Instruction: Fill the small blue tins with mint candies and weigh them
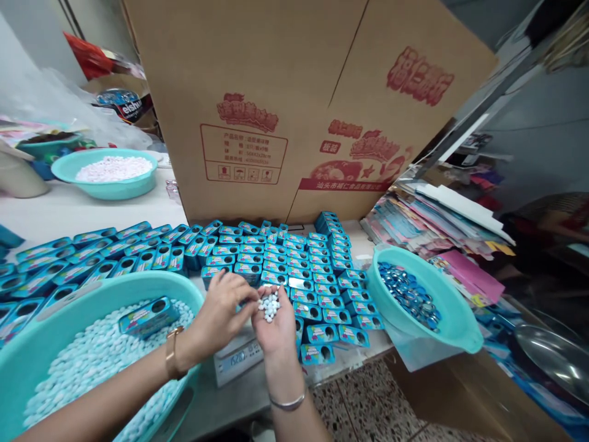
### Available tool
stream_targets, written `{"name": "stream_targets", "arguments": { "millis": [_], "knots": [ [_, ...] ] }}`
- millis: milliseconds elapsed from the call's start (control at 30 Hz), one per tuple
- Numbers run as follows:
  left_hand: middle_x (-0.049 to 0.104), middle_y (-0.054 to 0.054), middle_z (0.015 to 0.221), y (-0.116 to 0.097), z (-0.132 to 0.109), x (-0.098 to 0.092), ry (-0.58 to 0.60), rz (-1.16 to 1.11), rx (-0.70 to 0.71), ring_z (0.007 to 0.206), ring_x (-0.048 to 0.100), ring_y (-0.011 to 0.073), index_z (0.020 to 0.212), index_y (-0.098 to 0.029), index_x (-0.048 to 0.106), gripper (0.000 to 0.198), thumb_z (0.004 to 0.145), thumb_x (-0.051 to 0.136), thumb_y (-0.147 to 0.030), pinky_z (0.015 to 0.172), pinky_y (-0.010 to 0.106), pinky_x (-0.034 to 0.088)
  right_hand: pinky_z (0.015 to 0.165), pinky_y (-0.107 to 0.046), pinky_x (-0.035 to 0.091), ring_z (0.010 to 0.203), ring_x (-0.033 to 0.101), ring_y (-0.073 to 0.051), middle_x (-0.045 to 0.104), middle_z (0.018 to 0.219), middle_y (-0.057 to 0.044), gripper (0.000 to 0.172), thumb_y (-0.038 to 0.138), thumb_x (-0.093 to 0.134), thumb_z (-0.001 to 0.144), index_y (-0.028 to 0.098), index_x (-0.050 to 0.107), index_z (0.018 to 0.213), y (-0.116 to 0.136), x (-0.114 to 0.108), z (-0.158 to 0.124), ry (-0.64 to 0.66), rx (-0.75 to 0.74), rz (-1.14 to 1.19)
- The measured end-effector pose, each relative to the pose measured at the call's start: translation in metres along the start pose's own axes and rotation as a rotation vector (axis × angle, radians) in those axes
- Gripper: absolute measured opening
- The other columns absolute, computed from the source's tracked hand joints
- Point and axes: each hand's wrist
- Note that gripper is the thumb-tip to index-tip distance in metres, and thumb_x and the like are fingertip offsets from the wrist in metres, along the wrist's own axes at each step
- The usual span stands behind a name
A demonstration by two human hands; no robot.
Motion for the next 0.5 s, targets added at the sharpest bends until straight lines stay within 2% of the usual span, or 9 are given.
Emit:
{"name": "stream_targets", "arguments": {
  "millis": [100, 200, 333, 500],
  "knots": [
    [0.063, 0.002, 0.089, 0.016, 0.001, -0.004, -0.047, 0.114, -0.079, 0.093, 0.052, 0.0221, 0.087, -0.026, 0.067, 0.018, 0.090, 0.051, -0.032, 0.101, 0.054, 0.024, 0.078, -0.032, 0.056, 0.065, 0.061, -0.010, 0.060, 0.062, 0.002, 0.029, 0.030, 0.044, 0.092, 0.018, 0.055, 0.068, 0.013, 0.000, -0.001, -0.035, -0.010, 0.044],
    [0.063, 0.002, 0.087, 0.024, 0.001, 0.001, 0.020, 0.208, -0.092, 0.094, 0.053, 0.0238, 0.085, -0.027, 0.069, 0.019, 0.089, 0.051, -0.030, 0.103, 0.060, 0.018, 0.080, -0.033, 0.056, 0.063, 0.061, -0.010, 0.060, 0.061, 0.002, 0.029, 0.031, 0.046, 0.092, 0.019, 0.055, 0.067, 0.024, 0.001, -0.002, -0.031, -0.078, 0.060],
    [0.063, 0.003, 0.087, 0.026, -0.001, 0.009, 0.093, 0.248, -0.104, 0.093, 0.053, 0.0251, 0.088, -0.027, 0.068, 0.018, 0.088, 0.052, -0.034, 0.103, 0.060, 0.020, 0.081, -0.033, 0.057, 0.063, 0.062, -0.009, 0.060, 0.062, 0.003, 0.027, 0.030, 0.047, 0.092, 0.019, 0.056, 0.068, 0.030, 0.000, -0.004, -0.023, -0.093, 0.048],
    [0.063, 0.007, 0.110, 0.029, -0.007, 0.012, 0.059, 0.221, -0.173, 0.108, 0.051, 0.0281, 0.110, -0.026, 0.060, 0.028, 0.089, 0.049, -0.039, 0.105, 0.060, 0.021, 0.077, -0.031, 0.058, 0.061, 0.061, -0.009, 0.059, 0.059, 0.003, 0.027, 0.027, 0.046, 0.092, 0.018, 0.055, 0.069, 0.035, 0.000, -0.005, -0.064, -0.129, 0.039]
  ]
}}
Point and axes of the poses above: each hand's wrist, its own z-axis towards the middle knuckle, its own x-axis out of the palm, y = z × x
